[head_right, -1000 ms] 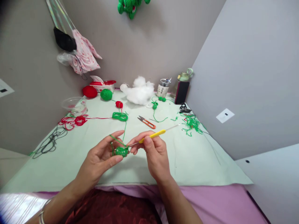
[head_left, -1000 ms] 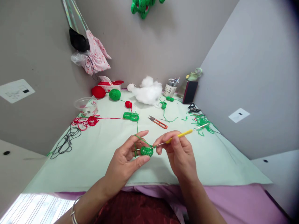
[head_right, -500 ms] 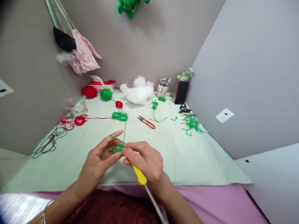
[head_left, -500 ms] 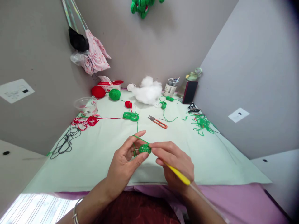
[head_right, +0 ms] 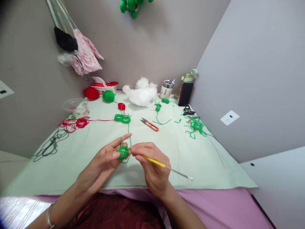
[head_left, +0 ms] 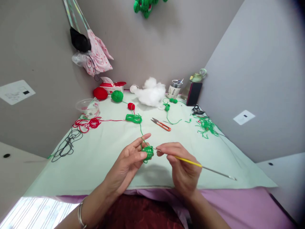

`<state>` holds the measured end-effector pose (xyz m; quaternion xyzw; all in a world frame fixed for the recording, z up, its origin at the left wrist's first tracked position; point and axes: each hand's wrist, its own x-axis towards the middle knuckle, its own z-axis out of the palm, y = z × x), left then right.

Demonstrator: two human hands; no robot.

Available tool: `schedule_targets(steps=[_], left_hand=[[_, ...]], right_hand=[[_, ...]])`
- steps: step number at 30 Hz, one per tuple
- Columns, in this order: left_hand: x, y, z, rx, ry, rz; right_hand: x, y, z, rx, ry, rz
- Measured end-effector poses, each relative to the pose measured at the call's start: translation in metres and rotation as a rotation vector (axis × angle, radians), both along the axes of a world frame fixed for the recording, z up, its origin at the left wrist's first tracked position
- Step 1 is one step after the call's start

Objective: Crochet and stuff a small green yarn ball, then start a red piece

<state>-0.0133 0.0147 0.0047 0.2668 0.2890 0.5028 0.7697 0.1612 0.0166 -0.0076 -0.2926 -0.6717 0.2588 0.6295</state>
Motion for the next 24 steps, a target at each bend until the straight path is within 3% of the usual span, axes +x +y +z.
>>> schedule_targets(steps=[6, 9, 14, 17, 24], left_hand=[[-0.002, 0.000, -0.004, 0.128, 0.132, 0.018], [0.000, -0.002, -0.006, 0.158, 0.140, 0.004], [0.001, -0.002, -0.008, 0.168, 0.157, -0.044], [0.000, -0.003, -0.009, 0.145, 0.170, -0.048], [-0.009, 0.006, -0.008, 0.133, 0.139, -0.119]], right_hand=[[0.001, 0.006, 0.006, -0.311, 0.312, 0.144], [-0.004, 0.008, 0.005, -0.406, 0.322, 0.252], [-0.004, 0.004, 0.006, -0.207, 0.055, 0.131], [-0.004, 0.004, 0.008, -0.082, 0.007, 0.053], [-0.002, 0.009, 0.009, -0.179, 0.039, 0.191]])
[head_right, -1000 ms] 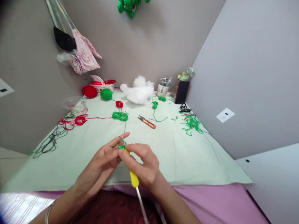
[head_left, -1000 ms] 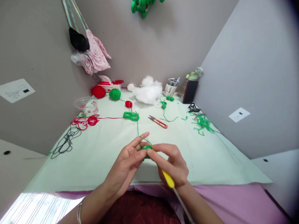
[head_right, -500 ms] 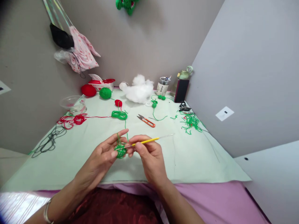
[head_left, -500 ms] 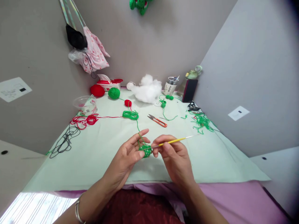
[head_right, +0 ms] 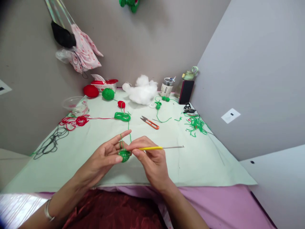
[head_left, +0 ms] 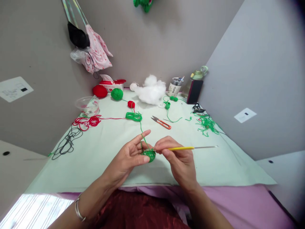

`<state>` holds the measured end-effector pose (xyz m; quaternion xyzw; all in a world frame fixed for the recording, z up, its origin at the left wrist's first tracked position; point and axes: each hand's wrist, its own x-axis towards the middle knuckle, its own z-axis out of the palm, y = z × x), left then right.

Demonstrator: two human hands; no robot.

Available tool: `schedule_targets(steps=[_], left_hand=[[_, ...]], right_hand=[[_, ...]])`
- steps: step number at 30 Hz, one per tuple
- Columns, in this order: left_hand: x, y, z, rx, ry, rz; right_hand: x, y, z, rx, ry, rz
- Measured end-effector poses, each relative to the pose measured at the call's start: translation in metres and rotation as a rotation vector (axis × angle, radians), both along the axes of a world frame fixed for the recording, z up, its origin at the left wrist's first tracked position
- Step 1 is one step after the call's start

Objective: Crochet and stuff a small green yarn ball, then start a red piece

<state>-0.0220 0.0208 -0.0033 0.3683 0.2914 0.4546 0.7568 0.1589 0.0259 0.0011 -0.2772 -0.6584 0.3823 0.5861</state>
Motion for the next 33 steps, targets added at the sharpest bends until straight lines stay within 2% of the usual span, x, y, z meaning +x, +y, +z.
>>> schedule_targets(steps=[4, 11, 13, 17, 19, 22, 27, 33], left_hand=[[-0.001, 0.003, 0.002, 0.022, 0.025, -0.056], [-0.001, 0.001, -0.003, 0.018, 0.039, -0.079], [0.001, -0.001, -0.003, 0.020, 0.047, -0.048], [0.011, -0.012, 0.001, 0.035, 0.078, 0.111], [0.016, -0.017, 0.005, -0.012, 0.044, 0.137], [0.019, -0.020, 0.009, -0.107, -0.066, 0.068], [0.014, -0.015, 0.009, -0.153, -0.200, 0.016], [0.006, -0.009, 0.009, -0.123, -0.226, -0.005]], right_hand=[[0.001, 0.002, -0.002, 0.033, -0.009, -0.009], [-0.004, 0.001, -0.011, 0.155, -0.065, -0.134], [-0.006, -0.001, -0.014, 0.261, -0.164, -0.198], [-0.009, -0.002, -0.023, 0.627, -0.433, -0.441], [-0.010, -0.003, -0.027, 0.713, -0.458, -0.540], [-0.009, -0.005, -0.029, 0.578, -0.318, -0.506], [-0.003, -0.005, -0.019, 0.206, -0.091, -0.210], [0.004, -0.003, -0.014, -0.006, 0.152, -0.141]])
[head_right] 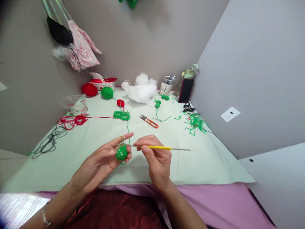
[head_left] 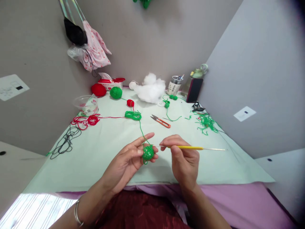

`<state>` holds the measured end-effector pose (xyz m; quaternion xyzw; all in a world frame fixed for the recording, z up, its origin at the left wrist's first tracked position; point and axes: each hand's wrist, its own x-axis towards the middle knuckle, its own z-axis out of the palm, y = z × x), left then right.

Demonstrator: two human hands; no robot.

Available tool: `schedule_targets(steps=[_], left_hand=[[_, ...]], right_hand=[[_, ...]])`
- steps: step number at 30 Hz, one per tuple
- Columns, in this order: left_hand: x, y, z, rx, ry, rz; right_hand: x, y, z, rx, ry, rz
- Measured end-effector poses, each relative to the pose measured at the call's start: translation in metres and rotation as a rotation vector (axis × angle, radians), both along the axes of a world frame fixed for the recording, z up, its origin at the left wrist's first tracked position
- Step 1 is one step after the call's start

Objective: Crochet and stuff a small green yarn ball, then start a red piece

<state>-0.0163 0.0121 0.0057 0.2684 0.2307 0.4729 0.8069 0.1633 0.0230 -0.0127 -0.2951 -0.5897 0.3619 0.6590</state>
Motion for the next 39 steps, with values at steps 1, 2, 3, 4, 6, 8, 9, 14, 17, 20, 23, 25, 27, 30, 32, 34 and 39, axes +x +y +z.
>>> schedule_targets(steps=[1, 2, 3, 4, 6, 8, 9, 14, 17, 20, 23, 25, 27, 30, 32, 34, 39], left_hand=[[-0.001, 0.001, 0.000, 0.019, 0.004, -0.005], [-0.002, 0.001, 0.000, 0.036, 0.010, -0.009], [-0.003, 0.001, 0.000, 0.049, 0.019, -0.009], [-0.003, 0.001, 0.000, 0.061, 0.033, -0.010], [-0.003, 0.001, -0.002, 0.081, 0.084, -0.007], [-0.002, 0.000, -0.005, 0.120, 0.154, 0.000], [-0.002, 0.000, -0.007, 0.143, 0.193, 0.001], [-0.003, -0.001, -0.013, 0.243, 0.309, -0.015], [-0.004, 0.000, -0.012, 0.239, 0.360, 0.023], [-0.006, 0.001, -0.009, 0.248, 0.416, 0.059], [-0.007, 0.002, -0.006, 0.260, 0.445, 0.070], [-0.008, 0.003, -0.005, 0.264, 0.462, 0.079], [-0.007, 0.003, -0.004, 0.270, 0.480, 0.083], [-0.007, 0.002, -0.002, 0.277, 0.516, 0.084], [-0.008, 0.002, -0.001, 0.285, 0.551, 0.092], [-0.008, 0.002, 0.000, 0.304, 0.590, 0.114], [-0.005, 0.001, -0.003, 0.366, 0.667, 0.190]], right_hand=[[0.001, 0.000, 0.001, -0.056, 0.050, 0.029], [0.002, 0.000, 0.002, -0.111, 0.102, 0.057], [0.003, 0.000, 0.003, -0.161, 0.154, 0.084], [0.004, 0.000, 0.005, -0.206, 0.200, 0.116], [0.004, 0.001, 0.007, -0.272, 0.248, 0.202], [0.003, 0.000, 0.009, -0.290, 0.205, 0.272], [0.002, 0.000, 0.010, -0.266, 0.144, 0.272], [-0.002, -0.004, 0.011, -0.017, -0.153, 0.089], [-0.001, -0.002, 0.008, -0.001, -0.133, 0.134], [0.002, 0.001, 0.004, -0.061, -0.035, 0.197], [0.004, 0.004, 0.002, -0.133, 0.021, 0.233], [0.006, 0.005, 0.002, -0.155, 0.014, 0.242], [0.007, 0.005, 0.003, -0.149, -0.005, 0.257], [0.010, 0.004, 0.006, -0.121, -0.044, 0.267], [0.011, 0.003, 0.010, -0.097, -0.100, 0.244], [0.012, 0.000, 0.014, -0.058, -0.198, 0.193], [0.008, -0.005, 0.019, 0.201, -0.501, 0.049]])
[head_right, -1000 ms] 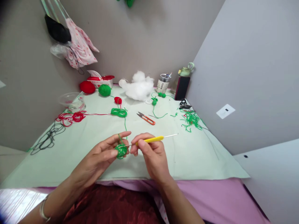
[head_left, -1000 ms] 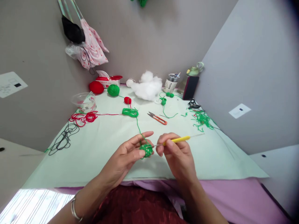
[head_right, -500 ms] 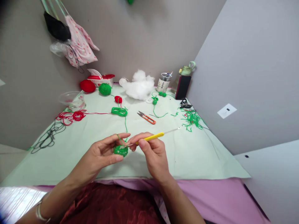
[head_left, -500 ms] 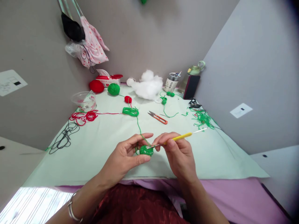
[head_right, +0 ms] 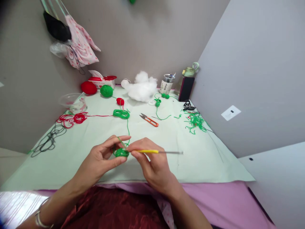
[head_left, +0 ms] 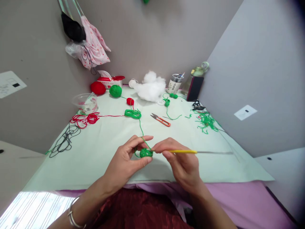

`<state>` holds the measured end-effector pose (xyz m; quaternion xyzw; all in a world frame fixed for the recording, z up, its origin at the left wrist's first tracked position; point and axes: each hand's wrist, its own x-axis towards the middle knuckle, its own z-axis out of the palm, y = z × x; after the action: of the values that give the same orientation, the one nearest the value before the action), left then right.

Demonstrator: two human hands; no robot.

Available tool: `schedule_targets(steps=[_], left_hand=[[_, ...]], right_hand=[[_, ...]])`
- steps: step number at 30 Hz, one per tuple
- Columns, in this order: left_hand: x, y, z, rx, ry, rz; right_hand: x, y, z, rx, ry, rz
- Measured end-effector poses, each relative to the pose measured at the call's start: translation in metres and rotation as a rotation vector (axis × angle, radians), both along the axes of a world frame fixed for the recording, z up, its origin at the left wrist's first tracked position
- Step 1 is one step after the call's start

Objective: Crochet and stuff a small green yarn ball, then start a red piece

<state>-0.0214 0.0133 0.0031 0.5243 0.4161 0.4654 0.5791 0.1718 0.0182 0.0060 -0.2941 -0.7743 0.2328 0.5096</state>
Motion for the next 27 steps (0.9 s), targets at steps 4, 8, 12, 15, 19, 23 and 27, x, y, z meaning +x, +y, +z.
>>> schedule_targets(steps=[4, 8, 12, 15, 19, 23, 27], left_hand=[[0.010, -0.009, -0.006, 0.053, 0.005, 0.142], [0.020, -0.021, -0.011, 0.040, -0.076, 0.212], [0.020, -0.019, -0.009, -0.302, -0.445, 0.074], [0.016, -0.011, -0.004, -0.433, -0.566, -0.054], [0.008, -0.005, -0.002, -0.383, -0.484, -0.029], [0.002, -0.002, -0.003, -0.315, -0.399, -0.052], [0.005, -0.002, -0.006, -0.259, -0.367, -0.074]], right_hand=[[-0.007, -0.005, -0.012, 0.379, -0.183, -0.143], [-0.011, -0.011, -0.027, 0.536, -0.304, -0.304], [-0.011, -0.010, -0.029, 0.429, -0.170, -0.256], [-0.010, -0.006, -0.022, 0.227, 0.063, -0.151], [-0.005, -0.006, -0.015, -0.015, 0.227, -0.074], [-0.001, -0.002, -0.012, -0.257, 0.432, -0.037], [-0.004, 0.003, -0.012, -0.441, 0.568, 0.042]])
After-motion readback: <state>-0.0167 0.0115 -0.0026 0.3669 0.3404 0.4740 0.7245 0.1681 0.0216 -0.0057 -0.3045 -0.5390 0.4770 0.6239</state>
